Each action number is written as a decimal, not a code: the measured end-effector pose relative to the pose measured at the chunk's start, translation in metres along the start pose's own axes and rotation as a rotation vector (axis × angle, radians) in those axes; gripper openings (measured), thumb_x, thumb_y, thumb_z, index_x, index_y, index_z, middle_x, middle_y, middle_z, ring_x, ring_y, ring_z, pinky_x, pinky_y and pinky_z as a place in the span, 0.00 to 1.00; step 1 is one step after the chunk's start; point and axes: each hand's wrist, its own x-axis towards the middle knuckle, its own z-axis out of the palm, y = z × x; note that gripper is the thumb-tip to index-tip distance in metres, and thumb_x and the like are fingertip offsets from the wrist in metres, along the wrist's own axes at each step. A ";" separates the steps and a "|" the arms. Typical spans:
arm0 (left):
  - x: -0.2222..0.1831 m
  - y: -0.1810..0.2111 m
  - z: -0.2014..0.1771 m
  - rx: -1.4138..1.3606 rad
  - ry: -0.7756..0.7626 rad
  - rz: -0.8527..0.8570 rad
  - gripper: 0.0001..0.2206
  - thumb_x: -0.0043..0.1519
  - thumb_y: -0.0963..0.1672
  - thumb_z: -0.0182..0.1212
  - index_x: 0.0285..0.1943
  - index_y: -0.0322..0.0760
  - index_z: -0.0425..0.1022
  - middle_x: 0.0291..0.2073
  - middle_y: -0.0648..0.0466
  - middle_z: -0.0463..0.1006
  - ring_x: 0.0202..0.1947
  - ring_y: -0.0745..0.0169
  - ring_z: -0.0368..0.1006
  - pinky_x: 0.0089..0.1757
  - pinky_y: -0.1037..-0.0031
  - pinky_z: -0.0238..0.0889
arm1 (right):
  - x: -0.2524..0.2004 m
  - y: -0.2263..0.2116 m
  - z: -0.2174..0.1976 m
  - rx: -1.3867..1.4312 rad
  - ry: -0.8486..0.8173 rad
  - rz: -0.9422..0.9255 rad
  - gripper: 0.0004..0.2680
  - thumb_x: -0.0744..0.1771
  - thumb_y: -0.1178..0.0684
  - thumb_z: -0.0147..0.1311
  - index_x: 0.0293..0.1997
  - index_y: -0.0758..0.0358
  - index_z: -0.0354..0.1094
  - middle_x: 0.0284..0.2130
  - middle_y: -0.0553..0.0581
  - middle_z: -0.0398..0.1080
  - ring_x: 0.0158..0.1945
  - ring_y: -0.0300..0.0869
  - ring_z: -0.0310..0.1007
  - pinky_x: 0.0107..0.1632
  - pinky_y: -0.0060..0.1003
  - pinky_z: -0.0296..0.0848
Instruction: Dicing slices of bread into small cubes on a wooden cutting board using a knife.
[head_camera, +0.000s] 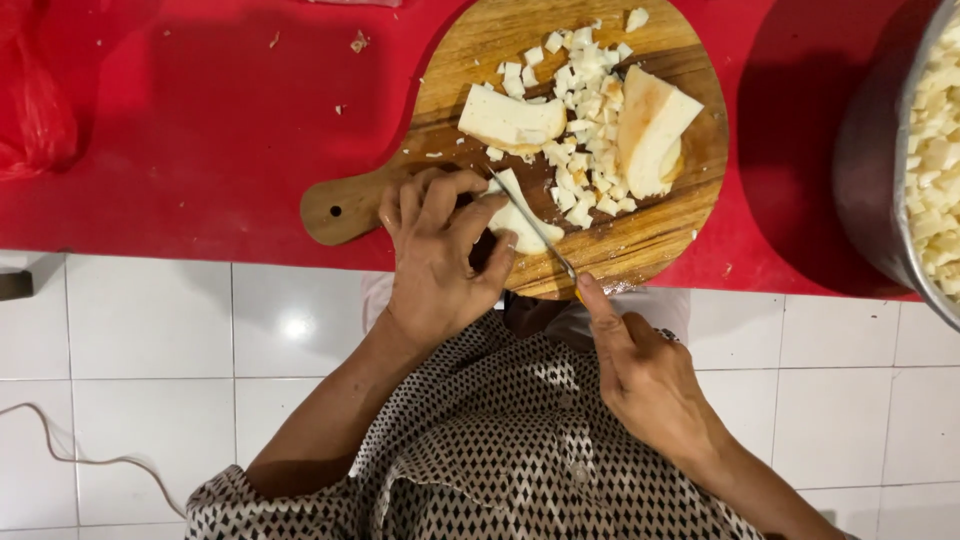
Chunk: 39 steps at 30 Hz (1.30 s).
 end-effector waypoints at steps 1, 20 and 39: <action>-0.001 -0.001 0.001 -0.032 0.030 0.013 0.12 0.59 0.47 0.65 0.49 0.41 0.81 0.50 0.53 0.71 0.52 0.48 0.63 0.53 0.49 0.49 | 0.002 0.002 0.000 0.105 -0.052 0.045 0.26 0.68 0.66 0.44 0.77 0.57 0.41 0.25 0.56 0.66 0.13 0.41 0.59 0.16 0.36 0.70; -0.003 -0.009 0.008 -0.258 0.123 0.040 0.10 0.57 0.42 0.72 0.44 0.37 0.78 0.48 0.49 0.69 0.51 0.44 0.63 0.55 0.50 0.47 | 0.018 -0.011 -0.012 0.343 0.059 0.063 0.22 0.67 0.64 0.46 0.71 0.56 0.59 0.22 0.74 0.74 0.18 0.55 0.77 0.22 0.42 0.76; 0.006 -0.008 -0.010 -0.094 0.024 0.048 0.17 0.54 0.44 0.61 0.51 0.34 0.70 0.52 0.47 0.69 0.52 0.48 0.64 0.51 0.56 0.52 | 0.013 -0.019 -0.022 0.542 -0.074 0.221 0.22 0.70 0.57 0.45 0.76 0.50 0.48 0.16 0.45 0.54 0.20 0.33 0.48 0.25 0.31 0.58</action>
